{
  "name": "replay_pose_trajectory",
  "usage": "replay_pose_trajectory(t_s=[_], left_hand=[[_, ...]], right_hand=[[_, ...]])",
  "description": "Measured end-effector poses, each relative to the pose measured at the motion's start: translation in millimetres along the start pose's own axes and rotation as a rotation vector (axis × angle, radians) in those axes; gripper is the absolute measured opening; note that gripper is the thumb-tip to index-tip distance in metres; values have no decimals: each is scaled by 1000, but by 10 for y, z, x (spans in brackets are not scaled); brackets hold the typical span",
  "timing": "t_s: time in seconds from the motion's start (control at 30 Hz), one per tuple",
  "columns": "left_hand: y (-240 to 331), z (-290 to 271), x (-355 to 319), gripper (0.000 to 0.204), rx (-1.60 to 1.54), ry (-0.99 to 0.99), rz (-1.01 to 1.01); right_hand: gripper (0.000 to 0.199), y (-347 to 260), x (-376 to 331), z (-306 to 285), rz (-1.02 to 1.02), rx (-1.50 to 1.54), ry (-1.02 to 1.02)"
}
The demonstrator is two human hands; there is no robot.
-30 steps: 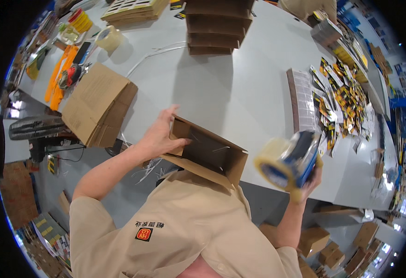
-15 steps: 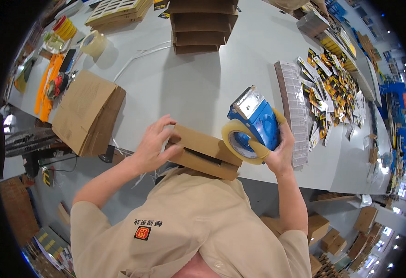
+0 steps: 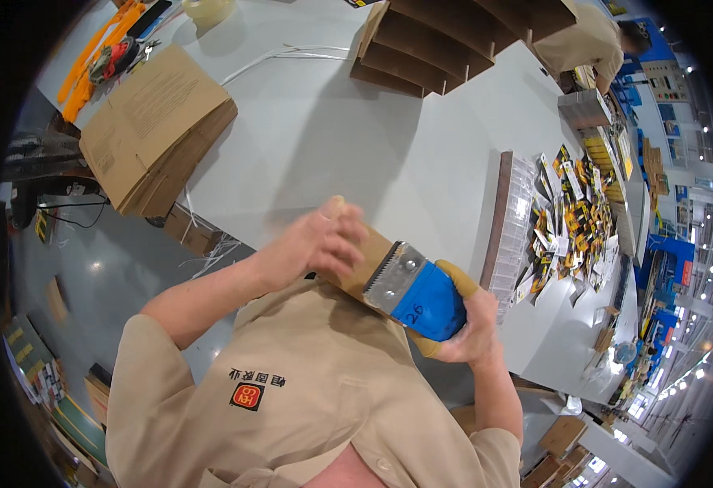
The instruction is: The person assembles flat cardboard sheets into small boxes by folding and taping the seams with a handheld tape dispenser. They repeatedly pick up sheets, fold them into box shapes, and secure the edges with tape, stacking the finished boxes on the table.
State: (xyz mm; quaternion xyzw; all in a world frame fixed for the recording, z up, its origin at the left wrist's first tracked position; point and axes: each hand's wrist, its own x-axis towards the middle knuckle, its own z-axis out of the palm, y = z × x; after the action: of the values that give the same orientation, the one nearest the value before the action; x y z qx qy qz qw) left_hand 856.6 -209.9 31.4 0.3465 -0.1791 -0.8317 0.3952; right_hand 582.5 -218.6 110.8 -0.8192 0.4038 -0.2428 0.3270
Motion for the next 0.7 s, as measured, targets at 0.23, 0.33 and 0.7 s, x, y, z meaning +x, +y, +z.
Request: replay_pose_trajectory(t_s=[0.23, 0.33, 0.7], left_hand=[[-153, 114, -14, 35, 413, 222, 329], [-199, -121, -8, 31, -190, 188, 372], [-635, -861, 384, 48, 435, 601, 375]], right_hand=[[79, -282, 203, -85, 150, -265, -237], [81, -408, 284, -147, 207, -319, -278], [78, -321, -112, -353, 364, -409, -412]])
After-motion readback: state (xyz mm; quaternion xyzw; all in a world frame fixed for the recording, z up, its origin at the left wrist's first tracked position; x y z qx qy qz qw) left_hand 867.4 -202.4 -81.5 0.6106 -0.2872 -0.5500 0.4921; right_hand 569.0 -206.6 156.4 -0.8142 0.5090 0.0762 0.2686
